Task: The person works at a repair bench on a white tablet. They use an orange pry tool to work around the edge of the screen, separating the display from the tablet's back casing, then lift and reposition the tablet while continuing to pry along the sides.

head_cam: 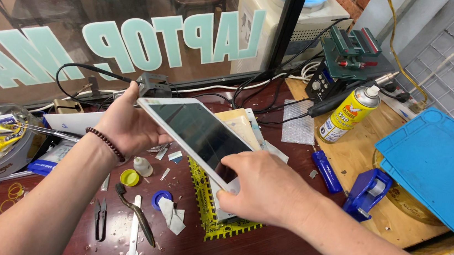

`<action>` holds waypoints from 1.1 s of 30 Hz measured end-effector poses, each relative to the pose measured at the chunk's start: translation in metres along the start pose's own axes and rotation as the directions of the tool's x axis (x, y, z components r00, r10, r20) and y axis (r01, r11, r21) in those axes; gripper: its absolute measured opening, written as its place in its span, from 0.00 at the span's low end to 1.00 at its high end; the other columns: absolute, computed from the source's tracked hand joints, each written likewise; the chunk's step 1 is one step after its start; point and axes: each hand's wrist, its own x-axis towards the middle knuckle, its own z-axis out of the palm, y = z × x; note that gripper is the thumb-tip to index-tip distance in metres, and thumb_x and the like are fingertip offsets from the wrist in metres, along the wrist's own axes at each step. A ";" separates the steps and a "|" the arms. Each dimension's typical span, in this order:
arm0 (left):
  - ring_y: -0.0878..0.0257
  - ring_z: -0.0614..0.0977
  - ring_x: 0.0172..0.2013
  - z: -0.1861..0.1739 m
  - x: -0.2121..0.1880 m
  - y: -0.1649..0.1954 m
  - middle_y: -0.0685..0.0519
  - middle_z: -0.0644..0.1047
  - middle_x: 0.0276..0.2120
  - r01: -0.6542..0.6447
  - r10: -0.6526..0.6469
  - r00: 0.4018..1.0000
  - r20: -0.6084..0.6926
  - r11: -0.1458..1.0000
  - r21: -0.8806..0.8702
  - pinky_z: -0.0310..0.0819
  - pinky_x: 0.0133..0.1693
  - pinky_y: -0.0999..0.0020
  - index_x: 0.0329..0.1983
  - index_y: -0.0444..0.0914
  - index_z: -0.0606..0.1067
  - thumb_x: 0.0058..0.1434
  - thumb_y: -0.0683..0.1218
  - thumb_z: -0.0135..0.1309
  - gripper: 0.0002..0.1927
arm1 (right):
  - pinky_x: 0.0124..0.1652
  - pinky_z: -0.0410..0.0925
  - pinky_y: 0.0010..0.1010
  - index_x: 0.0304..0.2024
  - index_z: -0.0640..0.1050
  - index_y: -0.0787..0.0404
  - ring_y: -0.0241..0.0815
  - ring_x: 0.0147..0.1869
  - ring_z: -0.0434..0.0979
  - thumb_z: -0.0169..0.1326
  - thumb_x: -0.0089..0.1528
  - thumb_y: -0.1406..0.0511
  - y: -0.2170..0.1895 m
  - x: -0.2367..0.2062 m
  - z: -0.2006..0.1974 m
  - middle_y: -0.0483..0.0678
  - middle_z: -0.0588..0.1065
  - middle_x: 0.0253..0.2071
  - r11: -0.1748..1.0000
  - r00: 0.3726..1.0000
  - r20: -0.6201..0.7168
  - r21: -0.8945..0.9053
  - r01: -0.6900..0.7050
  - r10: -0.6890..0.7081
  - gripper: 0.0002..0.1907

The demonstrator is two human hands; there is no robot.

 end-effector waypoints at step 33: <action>0.60 0.81 0.51 -0.074 -0.005 -0.126 0.51 0.77 0.54 0.055 -0.017 0.935 0.356 0.994 -0.098 0.77 0.53 0.54 0.65 0.43 0.67 0.56 0.32 0.47 0.32 | 0.69 0.51 0.51 0.65 0.69 0.67 0.60 0.76 0.59 0.48 0.69 0.53 0.024 0.052 0.107 0.62 0.64 0.70 0.929 0.908 -0.246 -0.239 0.283 -0.340 0.30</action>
